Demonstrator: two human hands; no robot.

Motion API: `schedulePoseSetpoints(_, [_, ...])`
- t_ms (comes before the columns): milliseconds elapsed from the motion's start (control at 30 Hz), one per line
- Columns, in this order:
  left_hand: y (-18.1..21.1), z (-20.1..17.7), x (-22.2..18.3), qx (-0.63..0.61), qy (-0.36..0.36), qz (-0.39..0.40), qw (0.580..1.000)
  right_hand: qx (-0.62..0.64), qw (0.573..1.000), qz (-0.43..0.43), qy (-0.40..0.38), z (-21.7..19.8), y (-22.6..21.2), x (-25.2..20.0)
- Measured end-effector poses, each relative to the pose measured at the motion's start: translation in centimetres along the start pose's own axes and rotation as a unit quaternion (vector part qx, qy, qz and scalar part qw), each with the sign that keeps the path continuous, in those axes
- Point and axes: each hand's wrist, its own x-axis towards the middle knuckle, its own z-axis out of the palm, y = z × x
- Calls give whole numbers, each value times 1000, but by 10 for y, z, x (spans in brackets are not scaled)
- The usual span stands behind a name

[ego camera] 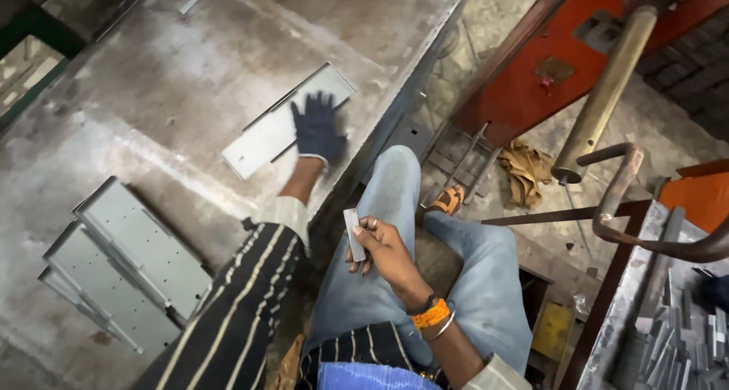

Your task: Using a spot welding machine to join metal plates and strips at a manual workstation.

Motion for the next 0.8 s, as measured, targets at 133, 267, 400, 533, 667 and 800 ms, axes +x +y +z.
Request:
schedulePoseSetpoints(133, [-40,-45,11,3,-23,-88,996,4,1000,-11,20,-11,-5,-1])
schedulePoseSetpoints(267, [-59,-47,-12,-50,-97,-128,986,19,999,-12,29,-16,-3,3])
schedulePoseSetpoints(400, [-21,-76,-58,-57,-57,-162,983,38,998,-34,38,-16,-5,9])
schedulePoseSetpoints(533, [9,-92,-101,-64,-109,-205,971,48,997,-45,46,-18,-8,9])
schedulePoseSetpoints(667, [1,-68,-110,-149,-123,-207,959,50,995,-68,60,-27,-4,10])
schedulePoseSetpoints(800, [27,-125,-105,-372,-52,-131,918,65,987,-92,111,-41,-6,11])
